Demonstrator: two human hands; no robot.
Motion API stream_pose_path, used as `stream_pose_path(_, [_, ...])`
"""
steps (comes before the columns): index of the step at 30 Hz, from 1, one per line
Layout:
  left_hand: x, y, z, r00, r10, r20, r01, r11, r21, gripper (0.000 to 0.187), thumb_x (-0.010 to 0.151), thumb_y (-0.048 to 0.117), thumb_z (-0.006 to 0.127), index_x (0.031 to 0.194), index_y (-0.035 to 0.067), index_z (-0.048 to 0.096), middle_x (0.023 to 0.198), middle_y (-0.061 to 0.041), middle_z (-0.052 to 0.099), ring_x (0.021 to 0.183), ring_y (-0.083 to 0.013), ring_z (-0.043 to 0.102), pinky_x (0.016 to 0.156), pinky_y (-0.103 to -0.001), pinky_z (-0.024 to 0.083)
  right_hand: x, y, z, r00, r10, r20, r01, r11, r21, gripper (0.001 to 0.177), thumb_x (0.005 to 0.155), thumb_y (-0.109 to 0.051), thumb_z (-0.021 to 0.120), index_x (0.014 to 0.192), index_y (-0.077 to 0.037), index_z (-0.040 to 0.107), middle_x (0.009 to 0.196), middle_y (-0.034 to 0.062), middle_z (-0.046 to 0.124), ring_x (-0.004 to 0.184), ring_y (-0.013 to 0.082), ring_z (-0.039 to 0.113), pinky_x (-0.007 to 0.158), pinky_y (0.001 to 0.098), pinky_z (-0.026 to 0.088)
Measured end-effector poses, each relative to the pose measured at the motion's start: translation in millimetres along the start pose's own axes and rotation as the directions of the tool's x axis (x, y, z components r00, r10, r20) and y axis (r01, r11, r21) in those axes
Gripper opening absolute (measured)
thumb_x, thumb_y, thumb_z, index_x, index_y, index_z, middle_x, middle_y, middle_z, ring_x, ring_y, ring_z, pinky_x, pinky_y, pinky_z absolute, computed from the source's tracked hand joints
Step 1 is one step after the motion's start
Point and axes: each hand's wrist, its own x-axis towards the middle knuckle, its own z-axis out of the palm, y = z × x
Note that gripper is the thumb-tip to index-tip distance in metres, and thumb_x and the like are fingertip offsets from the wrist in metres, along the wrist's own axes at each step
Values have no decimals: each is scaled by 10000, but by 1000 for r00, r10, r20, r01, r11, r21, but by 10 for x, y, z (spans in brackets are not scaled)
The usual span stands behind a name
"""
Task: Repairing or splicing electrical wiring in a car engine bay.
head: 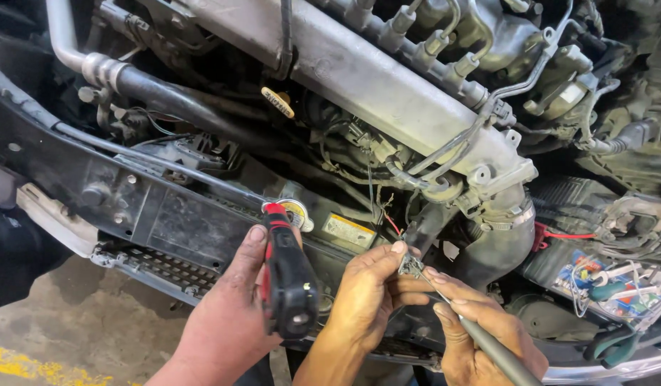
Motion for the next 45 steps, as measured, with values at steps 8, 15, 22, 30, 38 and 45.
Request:
stream_pose_path(8, [20, -20, -33, 1000, -15, -12, 15, 1000, -26, 260, 1027, 238, 587, 1054, -11, 655, 854, -159, 732, 693, -234, 744, 624, -310, 616, -39, 61, 31, 992, -127, -1, 127, 992, -11, 190, 975, -24, 656, 1087, 25, 510, 1030, 269, 723, 1056, 362, 760, 946, 466, 622])
stream_pose_path(15, [-23, 27, -16, 1000, -24, 6, 24, 1000, -12, 277, 1031, 233, 581, 1061, -28, 670, 838, -155, 746, 668, -199, 721, 633, -299, 615, -99, 72, 31, 990, -138, 8, 138, 990, -38, 192, 991, -36, 647, 1087, 31, 495, 1037, 290, 716, 1050, 375, 763, 959, 465, 632])
stream_pose_path(22, [-23, 16, -23, 1000, -20, 19, 20, 999, -26, 265, 1046, 224, 566, 1066, -21, 664, 848, -129, 738, 682, -178, 721, 649, -295, 620, -148, 22, 84, 997, -30, -69, 27, 999, -41, 221, 1012, -88, 669, 1097, 10, 491, 1021, 267, 731, 986, 325, 777, 901, 412, 644])
stream_pose_path(30, [-27, 3, -33, 1000, -2, 25, 3, 1000, -23, 270, 1046, 242, 569, 1085, -10, 657, 866, -128, 744, 694, -177, 728, 647, -291, 618, -80, -54, 105, 998, -39, -54, 33, 994, -103, 205, 987, -72, 677, 1073, 15, 513, 998, 273, 727, 976, 341, 770, 894, 422, 642])
stream_pose_path(38, [-25, -17, -82, 997, 16, 73, -11, 997, -72, 283, 1068, 251, 573, 1110, -20, 642, 875, -134, 733, 696, -184, 722, 661, -299, 621, -155, -10, 106, 995, -86, -44, 78, 985, -154, 189, 1011, -90, 650, 1089, 1, 503, 1015, 273, 726, 981, 339, 774, 888, 415, 643])
stream_pose_path(45, [-78, -27, -142, 989, 31, 141, -17, 995, -100, 295, 1090, 202, 510, 1227, -38, 612, 978, -161, 719, 823, -210, 732, 761, -328, 636, -230, -43, 9, 999, 23, 27, -21, 998, -63, 197, 1006, -88, 638, 1118, -1, 501, 1036, 262, 729, 1080, 389, 760, 937, 446, 638])
